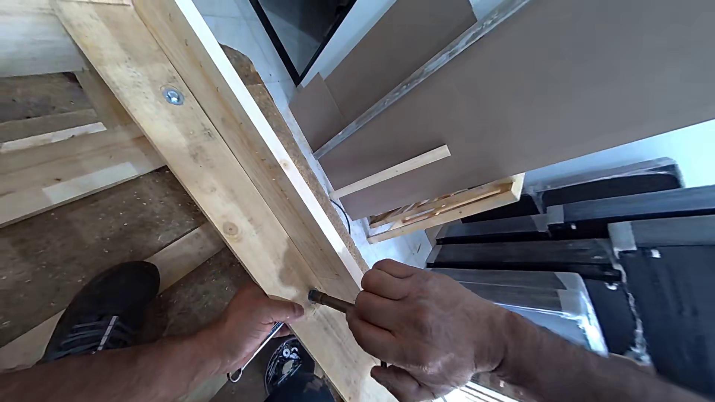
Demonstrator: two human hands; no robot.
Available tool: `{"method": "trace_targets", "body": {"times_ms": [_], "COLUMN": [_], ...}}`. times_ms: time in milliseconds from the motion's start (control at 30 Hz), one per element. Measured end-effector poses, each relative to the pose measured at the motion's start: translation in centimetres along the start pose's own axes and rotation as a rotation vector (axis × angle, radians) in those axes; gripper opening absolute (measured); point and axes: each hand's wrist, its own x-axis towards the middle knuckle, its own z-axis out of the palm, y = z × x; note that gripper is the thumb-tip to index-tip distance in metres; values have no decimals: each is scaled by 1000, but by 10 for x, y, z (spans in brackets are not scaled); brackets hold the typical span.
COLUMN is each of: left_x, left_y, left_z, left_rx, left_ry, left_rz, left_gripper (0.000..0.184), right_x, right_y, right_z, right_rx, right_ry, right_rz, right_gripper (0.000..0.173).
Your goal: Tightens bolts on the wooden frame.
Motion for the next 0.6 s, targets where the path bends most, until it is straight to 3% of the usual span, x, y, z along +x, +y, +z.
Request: {"method": "trace_targets", "body": {"times_ms": [167, 267, 600], "left_x": [1, 1, 3], "left_y": [-1, 1, 3], "left_z": [0, 1, -3], "left_rx": [24, 36, 29], "left_ry": [-13, -4, -29], "left_rz": [1, 1, -1], "left_gripper": [30, 31, 35], "right_x": [5, 12, 32], "right_y": [24, 40, 55], "right_z": [-15, -18, -19], "right_rx": [-21, 105, 244], "right_ry": [-132, -145, -187], "right_rz": [-299, -418, -463], "right_gripper": [18, 13, 10]}}
